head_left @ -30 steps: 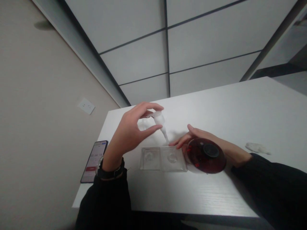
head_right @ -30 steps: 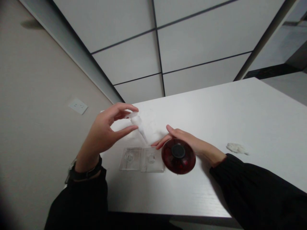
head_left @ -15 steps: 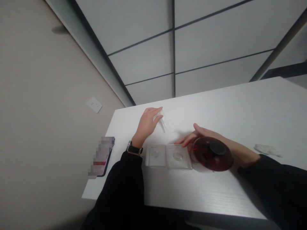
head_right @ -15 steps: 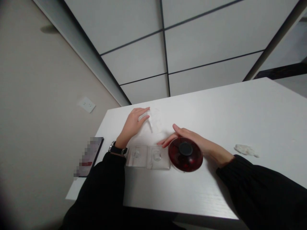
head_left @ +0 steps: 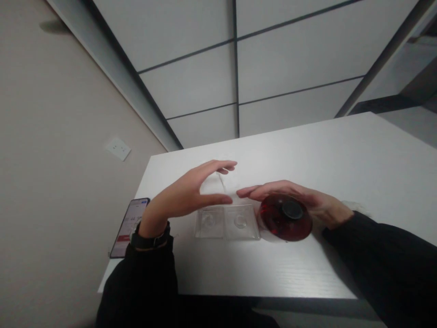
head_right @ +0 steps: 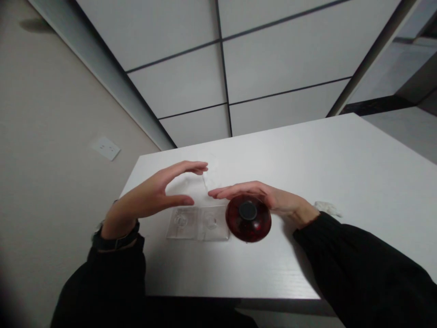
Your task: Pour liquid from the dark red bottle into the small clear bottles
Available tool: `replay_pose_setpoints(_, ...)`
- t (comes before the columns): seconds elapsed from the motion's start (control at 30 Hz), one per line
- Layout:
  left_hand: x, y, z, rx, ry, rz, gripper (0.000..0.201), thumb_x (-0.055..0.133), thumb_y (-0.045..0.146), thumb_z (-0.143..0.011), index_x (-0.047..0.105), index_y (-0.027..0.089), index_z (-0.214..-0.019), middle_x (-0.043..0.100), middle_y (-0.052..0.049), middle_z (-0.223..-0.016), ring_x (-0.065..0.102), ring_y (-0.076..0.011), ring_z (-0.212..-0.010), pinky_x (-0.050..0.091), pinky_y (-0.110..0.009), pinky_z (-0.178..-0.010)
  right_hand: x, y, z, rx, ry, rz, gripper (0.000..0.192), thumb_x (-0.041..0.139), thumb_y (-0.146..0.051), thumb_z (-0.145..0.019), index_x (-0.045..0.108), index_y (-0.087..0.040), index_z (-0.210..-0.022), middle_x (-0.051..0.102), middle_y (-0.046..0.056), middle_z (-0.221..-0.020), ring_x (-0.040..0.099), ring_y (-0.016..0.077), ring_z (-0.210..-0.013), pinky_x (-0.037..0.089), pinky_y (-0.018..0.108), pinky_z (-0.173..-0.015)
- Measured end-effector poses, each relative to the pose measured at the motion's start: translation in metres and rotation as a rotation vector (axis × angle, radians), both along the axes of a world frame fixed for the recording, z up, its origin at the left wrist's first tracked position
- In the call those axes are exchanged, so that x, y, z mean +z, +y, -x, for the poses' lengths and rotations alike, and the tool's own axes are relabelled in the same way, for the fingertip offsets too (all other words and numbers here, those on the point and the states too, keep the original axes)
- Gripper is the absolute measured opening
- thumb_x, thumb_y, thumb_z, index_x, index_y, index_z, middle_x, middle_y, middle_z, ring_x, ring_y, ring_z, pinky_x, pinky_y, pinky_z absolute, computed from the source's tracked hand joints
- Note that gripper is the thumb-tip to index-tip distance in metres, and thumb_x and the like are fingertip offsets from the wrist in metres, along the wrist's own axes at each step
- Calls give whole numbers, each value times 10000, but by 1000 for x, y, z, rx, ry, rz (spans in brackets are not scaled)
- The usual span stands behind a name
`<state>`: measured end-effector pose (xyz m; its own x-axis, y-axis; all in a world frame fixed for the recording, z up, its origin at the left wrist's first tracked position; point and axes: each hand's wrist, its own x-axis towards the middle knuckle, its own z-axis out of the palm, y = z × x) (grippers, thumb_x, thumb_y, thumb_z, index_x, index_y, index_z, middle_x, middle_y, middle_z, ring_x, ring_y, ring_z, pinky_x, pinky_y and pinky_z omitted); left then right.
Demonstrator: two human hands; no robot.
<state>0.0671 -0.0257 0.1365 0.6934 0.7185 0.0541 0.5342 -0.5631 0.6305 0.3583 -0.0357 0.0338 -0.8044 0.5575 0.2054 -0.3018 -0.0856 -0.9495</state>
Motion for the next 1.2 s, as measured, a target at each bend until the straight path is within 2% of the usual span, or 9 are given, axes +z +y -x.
replay_pose_setpoints(0.1, 9, -16, -5, -107, 158, 77, 776, 876, 471, -838, 548, 237, -1501, 619, -117, -1518, 567, -301, -1418, 431, -445, -1211, -11, 11, -6, 237, 51, -30, 1066, 862, -751, -673, 538, -253, -1558, 481, 137, -1655, 420, 337, -1547, 276, 450, -1271)
replay_pose_setpoints(0.27, 3, -39, -23, -81, 389, 65, 1034, 976, 474, -693, 473, 221, -1560, 570, -162, -1577, 548, -365, -1448, 416, -522, -1218, -15, 14, -9, 338, 67, 44, 919, 944, -538, -715, 587, -232, -1504, 496, 131, -1633, 508, 279, -1469, 376, 387, -1195)
replay_pose_setpoints(0.43, -4, -56, -28, 4, 482, -53, 974, 972, 290, -702, 488, 258, -1547, 634, -147, -1519, 656, -369, -1338, 550, -495, -1080, -13, 17, -8, 286, 135, 12, 828, 933, -522, -727, 645, -186, -1427, 631, 134, -1482, 590, 246, -1357, 405, 371, -1160)
replay_pose_setpoints(0.57, -7, -63, -21, 71, 565, -102, 748, 917, 308, -775, 589, 264, -1446, 694, -126, -1444, 698, -361, -1278, 583, -488, -1025, -21, 23, -8, 150, 272, 74, 828, 922, -596, -712, 674, -167, -1375, 685, 149, -1393, 648, 244, -1256, 443, 390, -1124)
replay_pose_setpoints(0.7, -9, -69, -17, 109, 606, -108, 669, 880, 308, -818, 594, 251, -1419, 693, -117, -1438, 694, -342, -1278, 570, -491, -1055, -28, 26, -6, 63, 363, 113, 786, 892, -629, -741, 680, -201, -1366, 697, 116, -1382, 657, 216, -1247, 441, 364, -1133)
replay_pose_setpoints(0.83, -2, -72, -21, 104, 474, -109, 804, 866, 330, -848, 461, 292, -1542, 555, -120, -1592, 562, -318, -1448, 483, -510, -1187, -30, 29, -4, 92, 313, 123, 809, 930, -575, -719, 675, -162, -1366, 722, 134, -1333, 680, 208, -1202, 441, 355, -1127)
replay_pose_setpoints(0.93, 9, -68, -37, 32, 254, -185, 703, 718, 307, -988, 383, 333, -1606, 500, -100, -1639, 480, -259, -1520, 411, -486, -1259, -32, 31, -4, 177, 260, 112, 811, 938, -506, -736, 645, -152, -1403, 707, 162, -1366, 684, 215, -1207, 437, 378, -1134)
replay_pose_setpoints(1.03, 18, -61, -61, -74, 103, -256, 528, 586, 245, -1065, 464, 303, -1576, 546, -102, -1607, 501, -230, -1502, 416, -470, -1257, -36, 32, -5, 249, 251, 94, 808, 942, -471, -737, 633, -167, -1419, 703, 154, -1381, 684, 215, -1227, 448, 376, -1132)
replay_pose_setpoints(1.2, 18, -49, -90, -173, 12, -208, 344, 621, 144, -1032, 709, 292, -1331, 761, -55, -1328, 703, -214, -1225, 560, -404, -1075, -38, 33, -6, 291, 229, 66, 843, 964, -483, -690, 644, -168, -1404, 724, 137, -1356, 687, 221, -1239, 478, 351, -1112)
